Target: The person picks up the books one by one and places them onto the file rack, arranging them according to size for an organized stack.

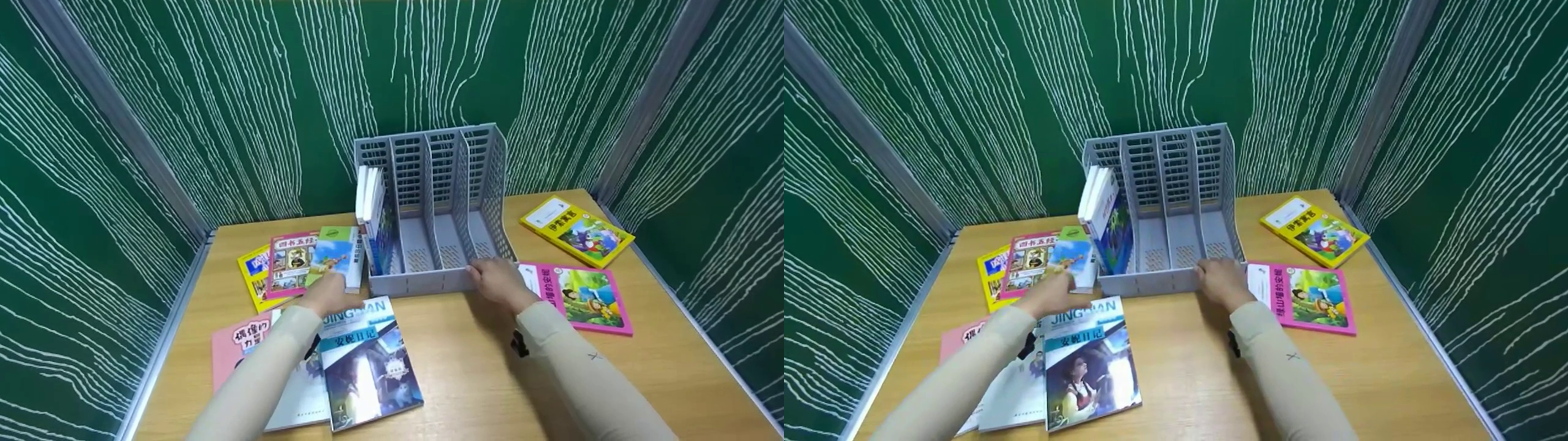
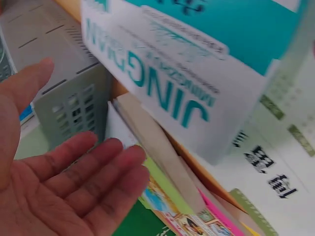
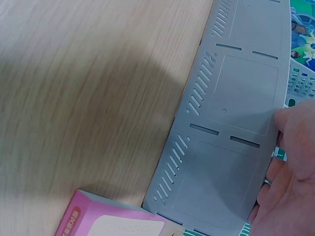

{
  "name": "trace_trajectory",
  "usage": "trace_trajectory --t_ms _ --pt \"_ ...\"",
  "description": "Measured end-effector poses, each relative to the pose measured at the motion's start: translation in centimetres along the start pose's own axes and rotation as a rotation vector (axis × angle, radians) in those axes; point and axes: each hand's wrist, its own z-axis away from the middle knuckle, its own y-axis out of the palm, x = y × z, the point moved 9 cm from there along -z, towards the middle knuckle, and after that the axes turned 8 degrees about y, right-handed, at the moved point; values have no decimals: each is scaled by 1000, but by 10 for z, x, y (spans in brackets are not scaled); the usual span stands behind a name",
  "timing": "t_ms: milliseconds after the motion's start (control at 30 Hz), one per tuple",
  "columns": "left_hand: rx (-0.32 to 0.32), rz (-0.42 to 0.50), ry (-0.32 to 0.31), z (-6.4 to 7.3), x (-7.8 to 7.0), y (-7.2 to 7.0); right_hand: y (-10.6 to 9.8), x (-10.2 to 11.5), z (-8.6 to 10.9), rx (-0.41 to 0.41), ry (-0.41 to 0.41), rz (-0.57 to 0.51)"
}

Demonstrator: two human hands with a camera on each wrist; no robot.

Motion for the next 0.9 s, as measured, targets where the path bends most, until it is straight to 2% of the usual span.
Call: trace_trajectory --t_ms 133,233,400,533,667,800,900 --pt "82 -61 -18 10 8 10 -3 1 2 -54 -31 37" --pt "130 -74 -36 18 11 16 -4 2 3 -81 -42 57" --pt "151 -118 -34 28 8 20 -4 1 3 -70 -36 56" --pt "149 -143 -15 30 3 19 -4 1 1 -55 -23 53" --pt "150 -141 -27 29 5 21 -2 0 1 -29 -10 54" --pt "168 -117 -37 29 10 21 -2 -1 1 -16 -6 52" --pt "180 -53 -18 29 12 17 -2 0 1 -14 -9 51"
